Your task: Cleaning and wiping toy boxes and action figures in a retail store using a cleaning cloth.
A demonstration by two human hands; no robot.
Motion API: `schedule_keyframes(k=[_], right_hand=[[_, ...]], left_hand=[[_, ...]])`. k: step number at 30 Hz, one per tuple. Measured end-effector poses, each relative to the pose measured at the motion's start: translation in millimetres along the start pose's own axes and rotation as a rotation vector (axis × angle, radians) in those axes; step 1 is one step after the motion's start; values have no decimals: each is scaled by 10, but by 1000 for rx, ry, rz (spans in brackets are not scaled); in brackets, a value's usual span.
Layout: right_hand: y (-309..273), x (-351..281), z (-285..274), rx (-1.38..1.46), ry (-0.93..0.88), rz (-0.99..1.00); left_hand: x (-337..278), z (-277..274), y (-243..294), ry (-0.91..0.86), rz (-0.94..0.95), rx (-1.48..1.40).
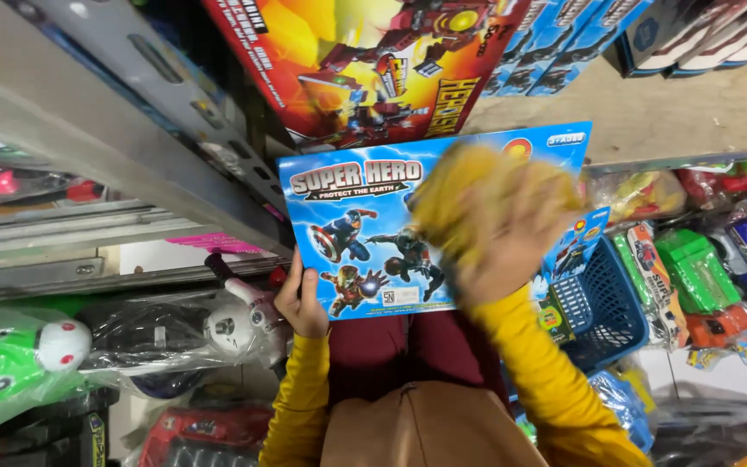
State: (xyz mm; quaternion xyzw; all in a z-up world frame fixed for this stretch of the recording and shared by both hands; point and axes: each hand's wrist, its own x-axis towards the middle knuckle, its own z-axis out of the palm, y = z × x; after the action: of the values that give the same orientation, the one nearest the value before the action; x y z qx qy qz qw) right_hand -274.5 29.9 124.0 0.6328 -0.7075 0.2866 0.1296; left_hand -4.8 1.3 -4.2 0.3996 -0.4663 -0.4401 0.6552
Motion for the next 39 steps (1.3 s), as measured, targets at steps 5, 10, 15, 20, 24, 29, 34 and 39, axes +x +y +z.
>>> schedule_keyframes(k=[5, 10, 15, 20, 24, 29, 34, 39], right_hand=[[179, -577, 72, 27, -18, -167], [281, -908, 153, 33, -24, 59], [486, -1039, 190, 66, -29, -73], [350, -1155, 235, 68, -16, 33], [474, -955, 158, 52, -10, -66], [221, -934, 202, 45, -55, -65], [323, -406, 93, -34, -97, -135], [-7, -246, 54, -1, 12, -124]], left_hand=[[12, 6, 1, 14, 8, 41], [-3, -25, -63, -2, 37, 25], [-10, -41, -84, 9, 37, -11], [32, -34, -43, 7, 48, 36], [79, -48, -8, -23, 64, 60], [116, 14, 29, -25, 50, 50], [130, 14, 85, -41, 78, 90], [188, 75, 200, -64, 36, 100]])
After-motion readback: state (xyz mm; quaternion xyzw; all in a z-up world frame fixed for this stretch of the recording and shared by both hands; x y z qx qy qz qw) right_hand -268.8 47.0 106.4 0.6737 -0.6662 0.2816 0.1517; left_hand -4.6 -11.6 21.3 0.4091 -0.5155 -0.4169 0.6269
